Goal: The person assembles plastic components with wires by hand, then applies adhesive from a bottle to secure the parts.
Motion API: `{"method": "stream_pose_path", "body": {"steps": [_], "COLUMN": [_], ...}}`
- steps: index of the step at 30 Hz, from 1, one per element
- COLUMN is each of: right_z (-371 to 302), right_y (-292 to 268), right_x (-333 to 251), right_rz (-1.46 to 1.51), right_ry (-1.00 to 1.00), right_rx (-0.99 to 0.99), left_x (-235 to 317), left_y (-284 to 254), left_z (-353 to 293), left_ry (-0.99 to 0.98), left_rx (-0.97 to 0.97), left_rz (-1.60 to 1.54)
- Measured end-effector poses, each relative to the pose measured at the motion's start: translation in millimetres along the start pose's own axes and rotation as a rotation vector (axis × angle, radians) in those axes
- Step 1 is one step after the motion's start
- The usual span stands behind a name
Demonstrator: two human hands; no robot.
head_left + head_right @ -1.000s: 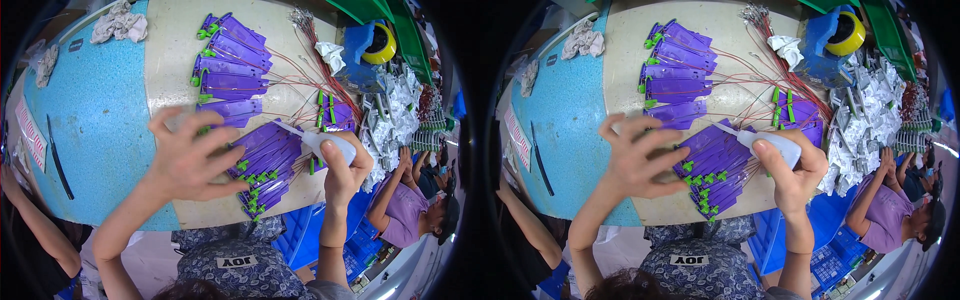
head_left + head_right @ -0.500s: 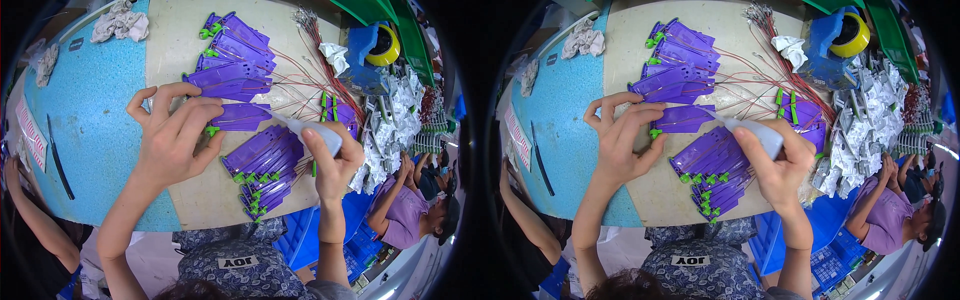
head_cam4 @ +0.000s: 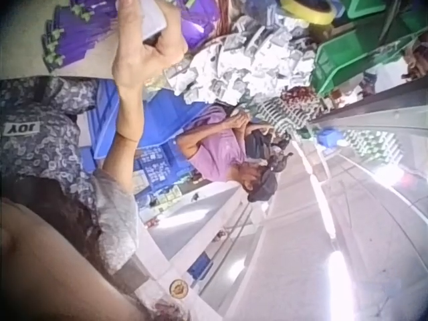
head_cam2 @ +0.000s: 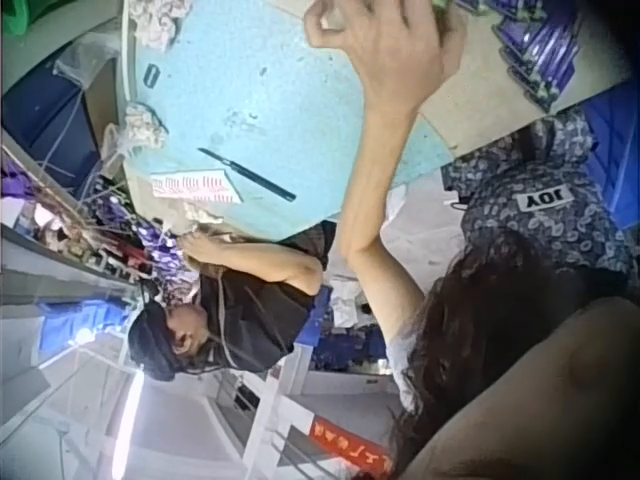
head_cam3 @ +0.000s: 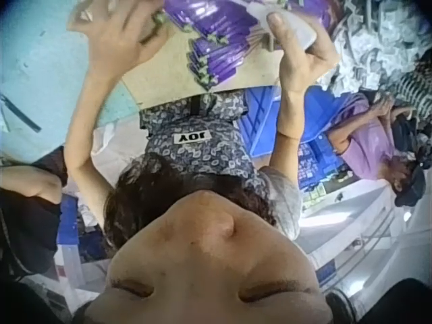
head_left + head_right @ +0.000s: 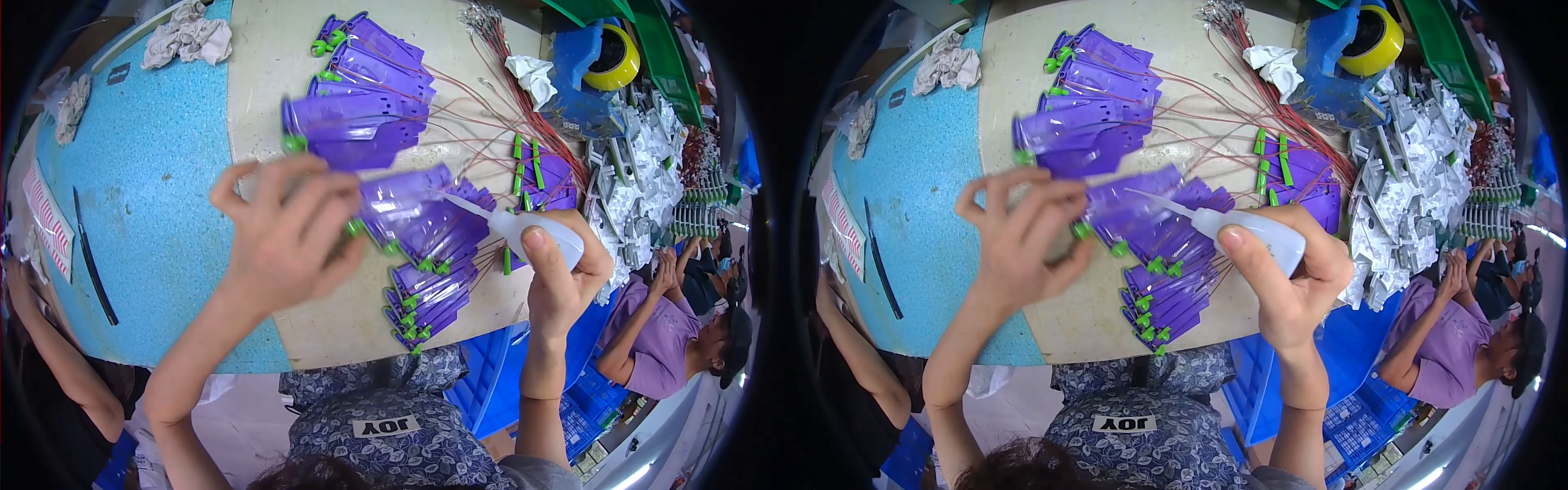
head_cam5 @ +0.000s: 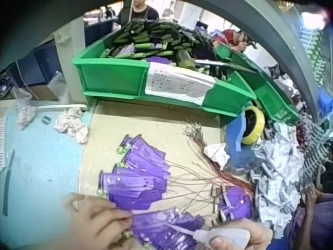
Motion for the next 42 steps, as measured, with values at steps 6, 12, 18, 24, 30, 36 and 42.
{"method": "stream_pose_path", "body": {"steps": [6,12,18,24,30,36,42], "right_z": [11,7,2,-1,-4,8,19], "right_y": [29,19,23,-5,-7,15,23], "right_x": [2,10,-6,4,3,4,10], "right_rz": [-0.161,-0.165,-0.262,-0.045,0.047,-0.131,-0.204], "right_ry": [-0.103,0.003,-0.115,0.015,-0.032,-0.068,-0.132], "right_rx": [-0.117,-0.063,-0.161,-0.001,0.055,-0.076,-0.074], "left_x": [-13,-14,-14,-14,-2,-8,-7], "left_y": [-5,-4,-3,-6,6,2,0], "left_z": [5,7,7,5,10,14,15], "left_ry": [-0.072,-0.082,-0.060,-0.099,-0.087,-0.103,-0.123], "left_rx": [0.030,0.020,0.061,0.186,0.004,0.043,0.021], "left_rz": [0.040,0.010,0.016,0.128,0.113,0.059,0.042]}}
Point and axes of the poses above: each hand's wrist, its own z-axis towards the middle knuckle, its own y-axis out of the palm, x = y × z, the point moved 6 cm from there along z, towards the middle knuckle, and after that the axes turned 3 degrees about -x, right-handed, at the moved point
